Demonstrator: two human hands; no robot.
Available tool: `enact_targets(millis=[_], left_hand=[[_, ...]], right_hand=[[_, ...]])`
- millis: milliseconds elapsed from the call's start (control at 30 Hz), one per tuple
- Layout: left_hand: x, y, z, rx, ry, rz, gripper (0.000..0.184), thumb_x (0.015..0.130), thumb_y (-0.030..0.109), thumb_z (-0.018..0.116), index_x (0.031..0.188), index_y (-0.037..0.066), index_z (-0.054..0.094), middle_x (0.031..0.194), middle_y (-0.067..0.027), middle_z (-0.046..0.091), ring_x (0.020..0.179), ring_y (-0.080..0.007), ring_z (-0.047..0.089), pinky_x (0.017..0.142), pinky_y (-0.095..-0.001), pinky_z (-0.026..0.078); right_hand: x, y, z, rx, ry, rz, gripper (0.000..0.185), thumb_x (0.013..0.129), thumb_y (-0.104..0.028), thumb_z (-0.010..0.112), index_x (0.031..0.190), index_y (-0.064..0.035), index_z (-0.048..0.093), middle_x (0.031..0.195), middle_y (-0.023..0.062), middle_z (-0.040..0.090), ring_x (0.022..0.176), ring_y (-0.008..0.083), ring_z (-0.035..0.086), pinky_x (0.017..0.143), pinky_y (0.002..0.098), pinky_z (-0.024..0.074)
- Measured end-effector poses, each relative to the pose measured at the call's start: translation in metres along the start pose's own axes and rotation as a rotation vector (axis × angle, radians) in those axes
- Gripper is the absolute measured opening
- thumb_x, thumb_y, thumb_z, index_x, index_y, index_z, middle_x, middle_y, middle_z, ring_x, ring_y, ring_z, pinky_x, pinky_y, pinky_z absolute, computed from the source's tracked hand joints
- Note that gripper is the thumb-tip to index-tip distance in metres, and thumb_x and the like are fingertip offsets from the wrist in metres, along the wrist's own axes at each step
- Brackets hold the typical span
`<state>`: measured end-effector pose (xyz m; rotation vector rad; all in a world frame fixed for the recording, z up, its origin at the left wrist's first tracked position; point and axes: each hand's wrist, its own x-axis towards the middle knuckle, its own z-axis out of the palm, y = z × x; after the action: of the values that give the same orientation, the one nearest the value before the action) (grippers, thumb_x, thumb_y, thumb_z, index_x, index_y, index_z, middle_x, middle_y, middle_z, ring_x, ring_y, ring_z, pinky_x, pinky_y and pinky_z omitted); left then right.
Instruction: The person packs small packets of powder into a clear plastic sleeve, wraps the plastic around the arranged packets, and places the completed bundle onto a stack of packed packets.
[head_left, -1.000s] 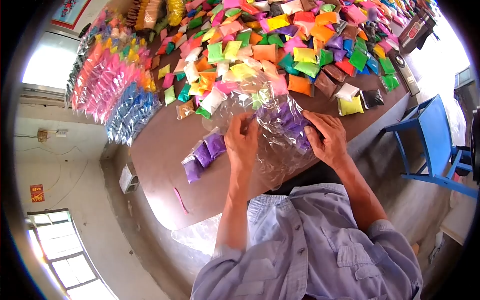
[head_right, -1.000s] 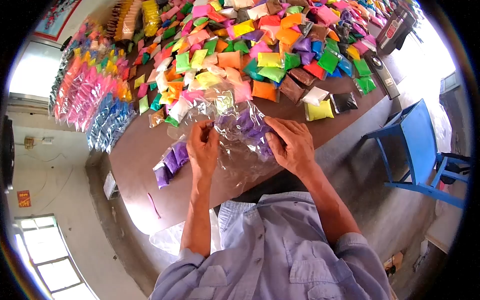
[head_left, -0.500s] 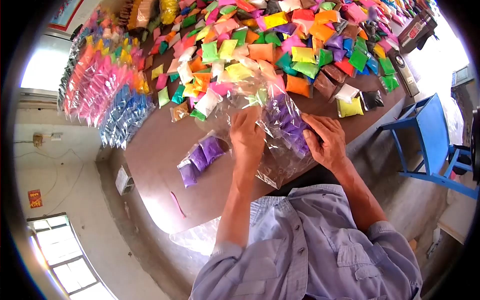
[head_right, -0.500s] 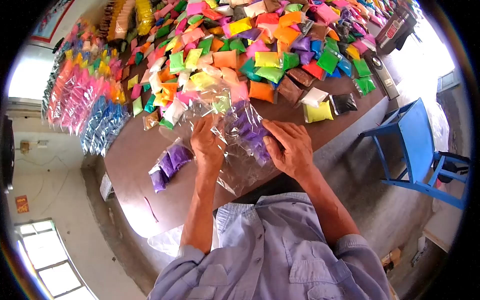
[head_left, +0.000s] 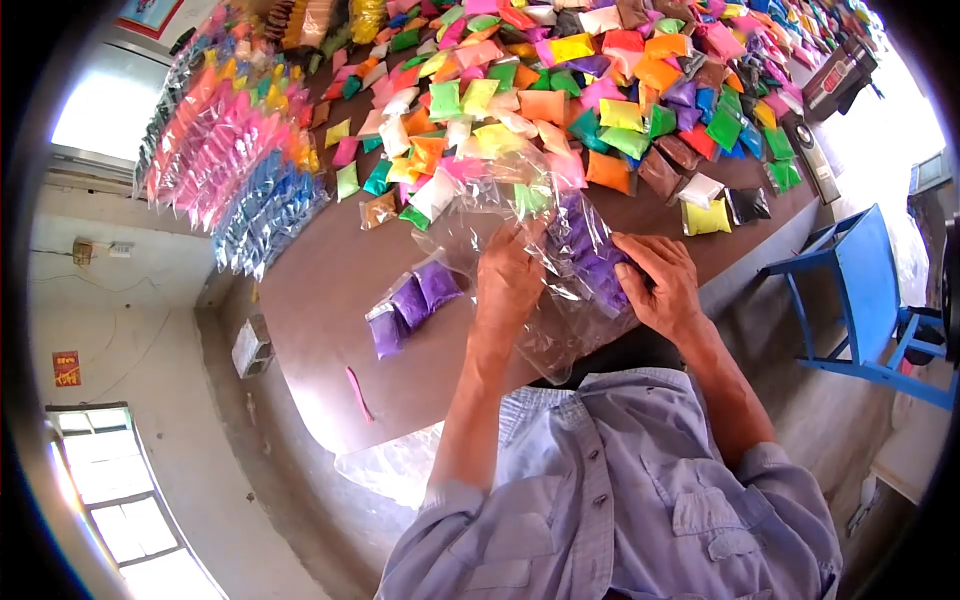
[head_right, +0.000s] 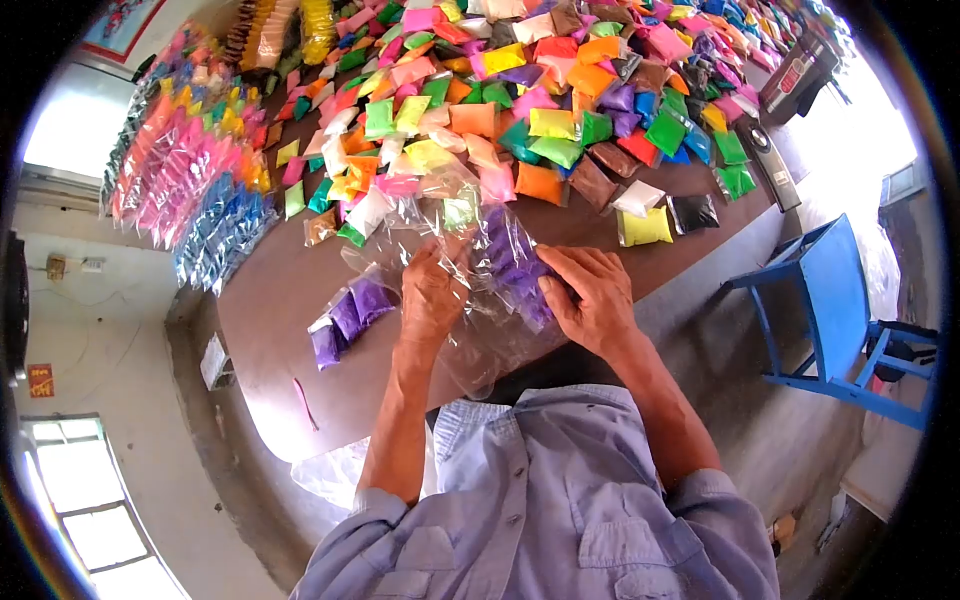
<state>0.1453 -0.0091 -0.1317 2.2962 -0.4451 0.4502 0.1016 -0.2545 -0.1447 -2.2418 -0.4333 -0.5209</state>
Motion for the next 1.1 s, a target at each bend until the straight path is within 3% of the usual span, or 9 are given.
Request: enact_targets(millis=[67, 267, 400, 433, 567, 633, 767, 900, 1100], left_hand=[[-0.001, 0.002, -0.004, -0.064, -0.07, -0.099, 0.043, 0.095, -0.003, 0.062, 0.133, 0.01, 0.076, 0.123, -0.0209, 0.074, 0.103, -0.0422, 0.073, 0.089, -0.049, 0.061], [-0.002, 0.013, -0.008, -0.05, -0.08, -0.135, 0.047, 0.094, -0.005, 0.059, 0.137, 0.008, 0.073, 0.12, -0.0215, 0.072, 0.103, -0.044, 0.073, 0.088, -0.0493, 0.06], [-0.018, 0.013, -0.026, 0.004, 0.027, -0.132, 0.032, 0.096, 0.001, 0.069, 0.128, 0.004, 0.074, 0.12, -0.021, 0.073, 0.103, -0.0422, 0.073, 0.087, -0.0476, 0.061], [-0.024, 0.005, -0.032, 0.118, 0.09, -0.022, 0.025, 0.096, 0.004, 0.074, 0.121, 0.002, 0.074, 0.121, -0.0199, 0.074, 0.1, -0.0395, 0.075, 0.086, -0.0452, 0.062], [-0.048, 0.004, -0.089, 0.198, 0.135, -0.065, 0.024, 0.096, 0.004, 0.076, 0.119, 0.001, 0.076, 0.119, -0.0192, 0.076, 0.09, -0.0347, 0.077, 0.079, -0.0383, 0.062], [-0.05, 0.006, -0.113, 0.192, 0.164, -0.404, 0.023, 0.097, 0.009, 0.075, 0.12, 0.002, 0.075, 0.118, -0.0174, 0.076, 0.095, -0.0346, 0.077, 0.087, -0.0414, 0.061], [-0.04, -0.028, -0.123, 0.39, 0.027, -0.398, 0.032, 0.098, 0.019, 0.075, 0.125, 0.003, 0.074, 0.115, -0.0175, 0.076, 0.085, -0.0309, 0.074, 0.081, -0.0387, 0.06], [-0.039, -0.042, -0.121, 0.28, -0.01, -0.378, 0.037, 0.093, 0.018, 0.079, 0.126, 0.002, 0.074, 0.113, -0.0171, 0.076, 0.081, -0.0273, 0.072, 0.081, -0.0383, 0.06], [-0.067, -0.049, -0.143, 0.017, -0.061, -0.592, 0.041, 0.085, 0.01, 0.087, 0.123, -0.001, 0.074, 0.101, -0.01, 0.076, 0.083, -0.015, 0.07, 0.077, -0.0321, 0.058]], right_hand=[[0.001, -0.003, -0.003, 0.006, -0.027, 0.002, 0.037, 0.095, -0.016, 0.077, 0.13, -0.0078, 0.076, 0.122, 0.0134, 0.078, 0.11, 0.0332, 0.073, 0.092, 0.0455, 0.053], [0.004, -0.008, -0.004, 0.009, -0.051, 0.063, 0.04, 0.094, -0.019, 0.075, 0.133, -0.007, 0.075, 0.13, 0.0161, 0.076, 0.117, 0.036, 0.07, 0.097, 0.0477, 0.0524], [0.0, -0.001, 0.001, 0.028, -0.015, 0.054, 0.041, 0.096, -0.023, 0.072, 0.134, -0.0061, 0.075, 0.13, 0.0163, 0.076, 0.116, 0.0358, 0.072, 0.098, 0.0468, 0.0523], [0.0, -0.002, 0.001, 0.026, -0.011, 0.06, 0.041, 0.096, -0.023, 0.073, 0.134, -0.0059, 0.075, 0.129, 0.0162, 0.077, 0.115, 0.0356, 0.072, 0.098, 0.0464, 0.0523], [0.0, -0.001, 0.003, 0.01, 0.002, 0.057, 0.041, 0.096, -0.023, 0.072, 0.133, -0.0057, 0.075, 0.128, 0.0159, 0.077, 0.114, 0.0353, 0.073, 0.097, 0.0453, 0.0522], [0.0, -0.001, 0.003, 0.007, 0.002, 0.054, 0.041, 0.096, -0.023, 0.072, 0.133, -0.0056, 0.075, 0.128, 0.0158, 0.077, 0.114, 0.0353, 0.073, 0.097, 0.0453, 0.0522], [0.001, -0.002, 0.003, 0.018, -0.003, 0.045, 0.041, 0.096, -0.024, 0.072, 0.133, -0.0055, 0.075, 0.129, 0.0155, 0.077, 0.115, 0.0348, 0.072, 0.099, 0.045, 0.0521], [0.001, -0.003, 0.001, 0.016, -0.01, 0.058, 0.041, 0.097, -0.024, 0.072, 0.133, -0.0054, 0.075, 0.129, 0.0153, 0.077, 0.115, 0.0343, 0.072, 0.1, 0.0444, 0.0518], [0.001, -0.004, 0.001, 0.021, -0.006, 0.073, 0.04, 0.096, -0.023, 0.073, 0.132, -0.0055, 0.075, 0.127, 0.0149, 0.078, 0.115, 0.0342, 0.072, 0.099, 0.0445, 0.0523]])
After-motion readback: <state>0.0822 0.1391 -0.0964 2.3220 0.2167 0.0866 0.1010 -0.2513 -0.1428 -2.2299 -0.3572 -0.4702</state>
